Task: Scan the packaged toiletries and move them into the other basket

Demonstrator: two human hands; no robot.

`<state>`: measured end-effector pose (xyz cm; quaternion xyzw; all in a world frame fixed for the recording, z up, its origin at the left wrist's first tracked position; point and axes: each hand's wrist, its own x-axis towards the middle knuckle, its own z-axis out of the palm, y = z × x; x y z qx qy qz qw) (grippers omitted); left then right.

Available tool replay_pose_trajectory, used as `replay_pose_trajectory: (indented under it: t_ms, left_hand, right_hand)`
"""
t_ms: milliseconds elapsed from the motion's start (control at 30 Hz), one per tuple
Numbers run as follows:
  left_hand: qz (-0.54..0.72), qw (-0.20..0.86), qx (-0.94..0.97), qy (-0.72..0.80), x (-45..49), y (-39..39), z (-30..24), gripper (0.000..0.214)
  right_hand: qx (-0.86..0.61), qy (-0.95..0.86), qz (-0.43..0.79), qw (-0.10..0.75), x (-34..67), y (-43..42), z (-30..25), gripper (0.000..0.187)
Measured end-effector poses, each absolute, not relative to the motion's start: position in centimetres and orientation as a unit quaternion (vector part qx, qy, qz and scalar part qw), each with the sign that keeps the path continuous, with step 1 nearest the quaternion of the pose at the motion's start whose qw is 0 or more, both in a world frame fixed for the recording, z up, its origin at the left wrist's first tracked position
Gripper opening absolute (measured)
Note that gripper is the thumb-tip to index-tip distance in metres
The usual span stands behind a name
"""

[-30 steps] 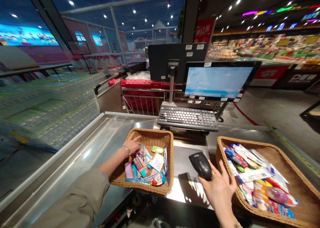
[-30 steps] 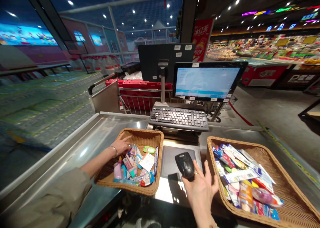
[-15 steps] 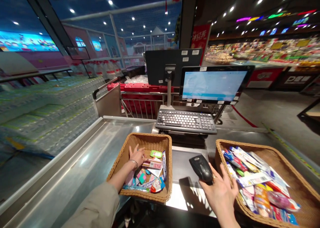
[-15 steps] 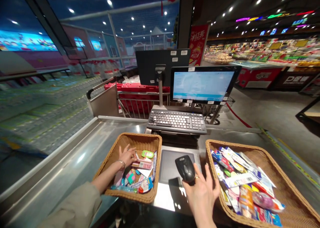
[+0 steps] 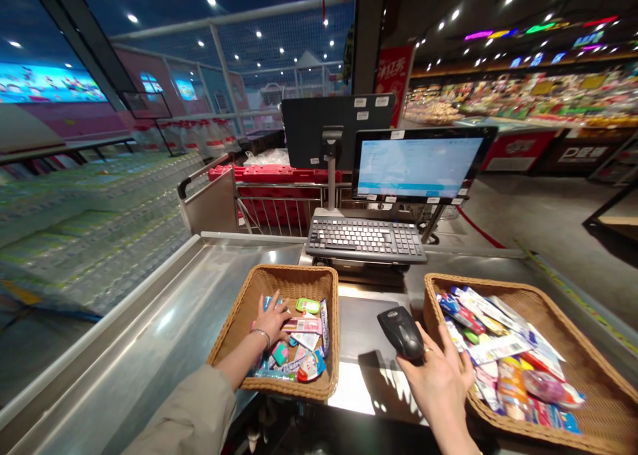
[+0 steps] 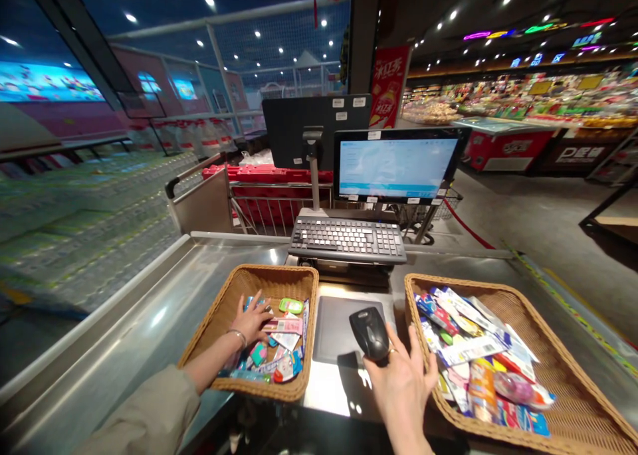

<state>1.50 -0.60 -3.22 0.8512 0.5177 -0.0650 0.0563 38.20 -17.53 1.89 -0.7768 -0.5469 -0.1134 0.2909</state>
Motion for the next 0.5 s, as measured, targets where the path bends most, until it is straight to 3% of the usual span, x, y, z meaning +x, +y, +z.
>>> replay_pose_trajectory:
  t_ms: [267,500]
  left_hand:
    - [-0.077,0.068,0.832,0.545,2.4,-0.3,-2.9,0.040]
    - [-0.039,0.072,0.815,0.573,2.5,0.2,-2.0,0.030]
  right_hand:
    - [-0.776,-0.544,-0.124,0.294,38.9,-17.7,2.3,0.024]
    - [-0.789,-0.537,-0.128,0.270,39.7,-17.8,3.3,0.031]
